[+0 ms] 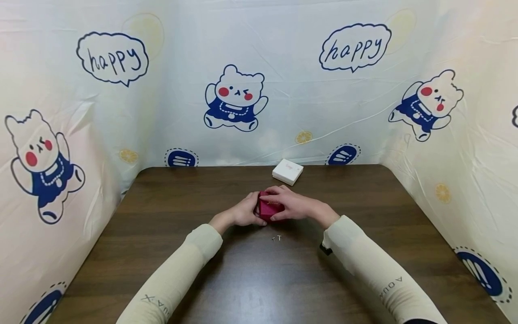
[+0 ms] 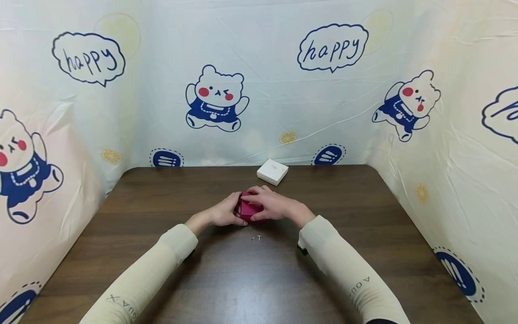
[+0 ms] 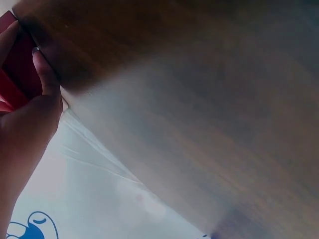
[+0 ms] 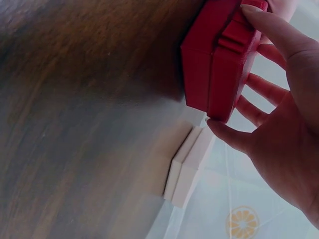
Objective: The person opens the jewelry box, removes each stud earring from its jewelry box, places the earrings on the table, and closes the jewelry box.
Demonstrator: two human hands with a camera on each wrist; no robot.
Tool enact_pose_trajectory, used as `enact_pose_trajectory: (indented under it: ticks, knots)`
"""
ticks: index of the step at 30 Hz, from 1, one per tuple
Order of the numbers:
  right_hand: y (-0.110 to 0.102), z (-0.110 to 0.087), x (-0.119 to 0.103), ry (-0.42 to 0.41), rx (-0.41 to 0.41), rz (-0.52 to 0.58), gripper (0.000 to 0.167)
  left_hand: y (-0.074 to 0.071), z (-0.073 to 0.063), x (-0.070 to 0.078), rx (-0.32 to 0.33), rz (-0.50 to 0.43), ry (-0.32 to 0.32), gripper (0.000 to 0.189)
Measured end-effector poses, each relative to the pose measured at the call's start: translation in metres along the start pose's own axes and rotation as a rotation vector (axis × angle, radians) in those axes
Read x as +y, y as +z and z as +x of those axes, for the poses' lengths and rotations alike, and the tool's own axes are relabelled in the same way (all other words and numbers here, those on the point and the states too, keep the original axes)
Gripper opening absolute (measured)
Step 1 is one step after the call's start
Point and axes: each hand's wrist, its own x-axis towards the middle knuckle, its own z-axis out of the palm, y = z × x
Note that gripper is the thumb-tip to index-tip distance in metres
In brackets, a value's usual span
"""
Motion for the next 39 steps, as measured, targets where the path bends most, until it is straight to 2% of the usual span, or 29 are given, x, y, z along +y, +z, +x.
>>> enact_pose_trajectory:
  ticks: [8, 22, 33, 39]
  knots:
    - [0.002, 0.001, 0.001, 0.009, -0.004, -0.028, 0.067, 0.001, 0.003, -0.001, 0.010, 0.023, 0.019, 0.091]
    - [0.011, 0.001, 0.004, 0.007, 0.009, -0.044, 0.071, 0.002, 0.002, -0.001, -0.014, 0.040, -0.011, 0.100]
    - [0.014, 0.001, 0.005, 0.019, 0.015, -0.043, 0.072, 0.001, 0.002, 0.000, -0.022, 0.022, -0.020, 0.098]
    - [0.016, 0.002, 0.006, 0.049, 0.028, -0.042, 0.074, 0.001, 0.003, 0.001, -0.003, 0.036, -0.018, 0.093]
